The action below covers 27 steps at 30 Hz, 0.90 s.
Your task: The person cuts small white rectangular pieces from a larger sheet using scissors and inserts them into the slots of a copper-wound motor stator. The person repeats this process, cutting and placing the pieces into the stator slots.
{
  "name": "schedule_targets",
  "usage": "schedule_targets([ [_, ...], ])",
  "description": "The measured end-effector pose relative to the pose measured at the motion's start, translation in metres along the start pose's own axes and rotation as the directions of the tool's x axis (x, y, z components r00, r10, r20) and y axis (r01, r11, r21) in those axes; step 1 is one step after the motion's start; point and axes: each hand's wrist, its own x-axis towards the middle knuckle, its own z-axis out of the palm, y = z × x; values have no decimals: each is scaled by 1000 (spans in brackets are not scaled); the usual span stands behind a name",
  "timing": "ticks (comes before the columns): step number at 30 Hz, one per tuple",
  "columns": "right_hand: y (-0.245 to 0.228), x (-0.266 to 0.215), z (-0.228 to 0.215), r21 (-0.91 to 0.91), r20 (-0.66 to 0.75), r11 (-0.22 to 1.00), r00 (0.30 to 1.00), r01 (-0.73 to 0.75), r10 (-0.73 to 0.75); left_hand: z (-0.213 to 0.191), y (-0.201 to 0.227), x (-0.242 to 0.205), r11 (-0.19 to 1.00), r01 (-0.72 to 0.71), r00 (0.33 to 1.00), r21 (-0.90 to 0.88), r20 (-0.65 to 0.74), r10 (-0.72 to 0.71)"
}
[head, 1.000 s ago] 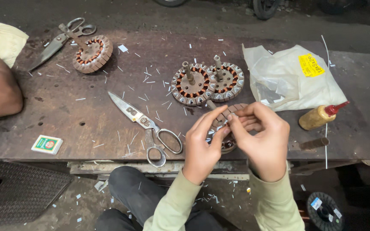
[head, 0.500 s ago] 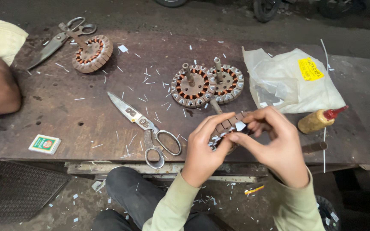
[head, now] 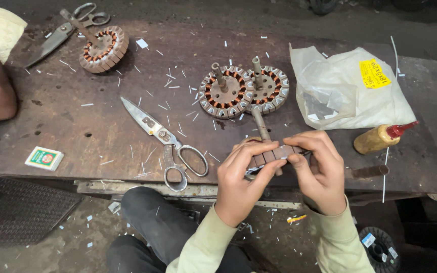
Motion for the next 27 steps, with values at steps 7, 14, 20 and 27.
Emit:
schedule_targets([
  [7,3,-11,-15,139,72,985,991,98,-109,-7,4,-9,995,-95,988,-7,118,96],
  [14,7,-22,-5,-12,-22,967,967,255,-255,-5,4,-15,983,-182,976,-5,124,181],
  [20,-1,-5,13,-98,-81,994,995,47,-55,6,2,-4,1000,18,1000,-12,-8,-18],
  [27,1,48,34,-185,-38,983,999,16,-23,10,-38,36,926,274,953,-259,-55,-297],
])
